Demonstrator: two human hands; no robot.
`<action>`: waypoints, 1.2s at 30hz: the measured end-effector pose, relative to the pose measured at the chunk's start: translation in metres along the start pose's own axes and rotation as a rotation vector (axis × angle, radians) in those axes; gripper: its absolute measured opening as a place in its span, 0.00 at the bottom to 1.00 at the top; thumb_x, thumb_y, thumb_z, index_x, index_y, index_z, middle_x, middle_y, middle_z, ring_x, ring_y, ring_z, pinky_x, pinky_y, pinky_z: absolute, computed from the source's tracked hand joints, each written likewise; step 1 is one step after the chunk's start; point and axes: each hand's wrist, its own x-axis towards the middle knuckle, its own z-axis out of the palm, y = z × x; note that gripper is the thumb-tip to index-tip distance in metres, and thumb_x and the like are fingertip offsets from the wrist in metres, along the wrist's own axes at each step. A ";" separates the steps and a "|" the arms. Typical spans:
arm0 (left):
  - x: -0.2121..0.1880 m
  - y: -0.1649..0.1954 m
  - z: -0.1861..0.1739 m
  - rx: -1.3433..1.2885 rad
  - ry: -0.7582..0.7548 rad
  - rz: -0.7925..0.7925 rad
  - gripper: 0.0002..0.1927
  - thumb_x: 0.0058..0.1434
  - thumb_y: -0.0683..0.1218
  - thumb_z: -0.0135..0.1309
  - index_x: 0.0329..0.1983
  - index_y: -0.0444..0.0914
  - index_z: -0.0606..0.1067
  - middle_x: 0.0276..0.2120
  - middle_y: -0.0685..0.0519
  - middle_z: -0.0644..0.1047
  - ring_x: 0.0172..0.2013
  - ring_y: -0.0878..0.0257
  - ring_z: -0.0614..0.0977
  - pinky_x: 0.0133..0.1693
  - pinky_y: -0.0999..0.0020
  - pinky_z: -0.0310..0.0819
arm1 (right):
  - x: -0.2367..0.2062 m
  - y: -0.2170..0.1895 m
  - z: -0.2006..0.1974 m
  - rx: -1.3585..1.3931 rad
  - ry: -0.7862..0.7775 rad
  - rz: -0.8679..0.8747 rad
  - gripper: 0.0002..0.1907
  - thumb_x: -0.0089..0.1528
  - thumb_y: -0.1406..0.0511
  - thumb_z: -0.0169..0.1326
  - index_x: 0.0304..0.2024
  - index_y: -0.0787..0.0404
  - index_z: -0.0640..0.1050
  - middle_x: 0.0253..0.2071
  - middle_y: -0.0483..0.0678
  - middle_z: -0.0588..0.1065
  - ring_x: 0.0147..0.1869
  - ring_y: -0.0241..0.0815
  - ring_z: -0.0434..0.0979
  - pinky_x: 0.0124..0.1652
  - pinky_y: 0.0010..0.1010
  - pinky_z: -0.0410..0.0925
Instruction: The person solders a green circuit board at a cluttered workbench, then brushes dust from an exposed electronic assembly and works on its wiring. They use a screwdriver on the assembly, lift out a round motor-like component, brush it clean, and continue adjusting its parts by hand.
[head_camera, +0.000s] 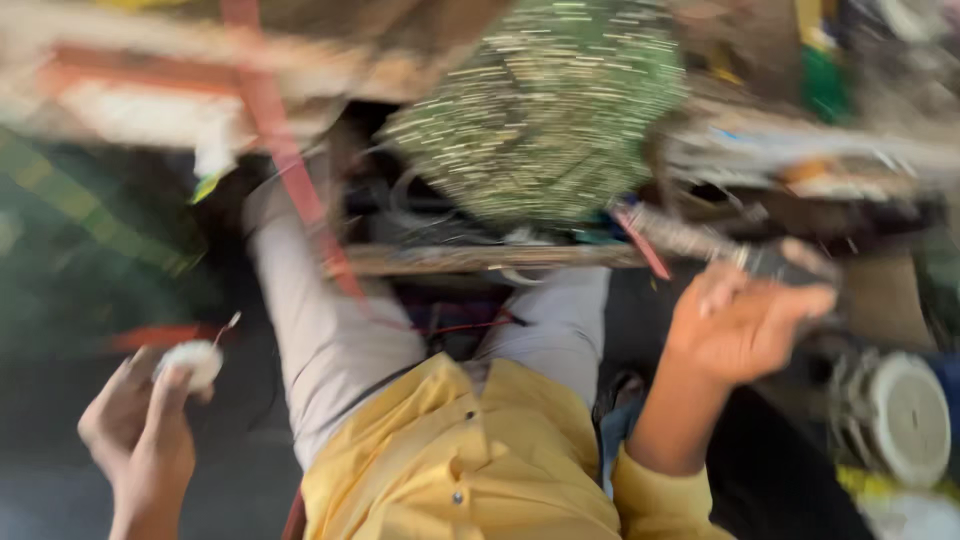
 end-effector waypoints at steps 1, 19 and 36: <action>0.005 0.006 0.010 0.020 -0.031 -0.002 0.12 0.76 0.39 0.54 0.56 0.24 0.74 0.44 0.44 0.78 0.41 0.65 0.80 0.45 0.71 0.73 | 0.011 -0.007 -0.029 0.039 0.053 0.016 0.16 0.71 0.55 0.45 0.51 0.59 0.73 0.43 0.55 0.77 0.30 0.39 0.74 0.28 0.24 0.65; 0.034 0.028 0.158 -0.109 -0.459 0.277 0.14 0.80 0.44 0.57 0.45 0.25 0.76 0.39 0.39 0.80 0.36 0.62 0.81 0.44 0.71 0.76 | 0.100 0.134 -0.321 0.404 0.836 0.222 0.15 0.64 0.59 0.59 0.42 0.66 0.76 0.30 0.51 0.76 0.30 0.37 0.76 0.27 0.24 0.70; 0.067 -0.032 0.145 -0.116 -0.610 0.221 0.15 0.77 0.49 0.54 0.47 0.30 0.74 0.35 0.43 0.79 0.36 0.61 0.83 0.42 0.68 0.81 | 0.197 -0.004 -0.244 -0.748 0.587 -0.689 0.20 0.69 0.57 0.58 0.32 0.67 0.73 0.30 0.52 0.79 0.27 0.35 0.76 0.26 0.27 0.70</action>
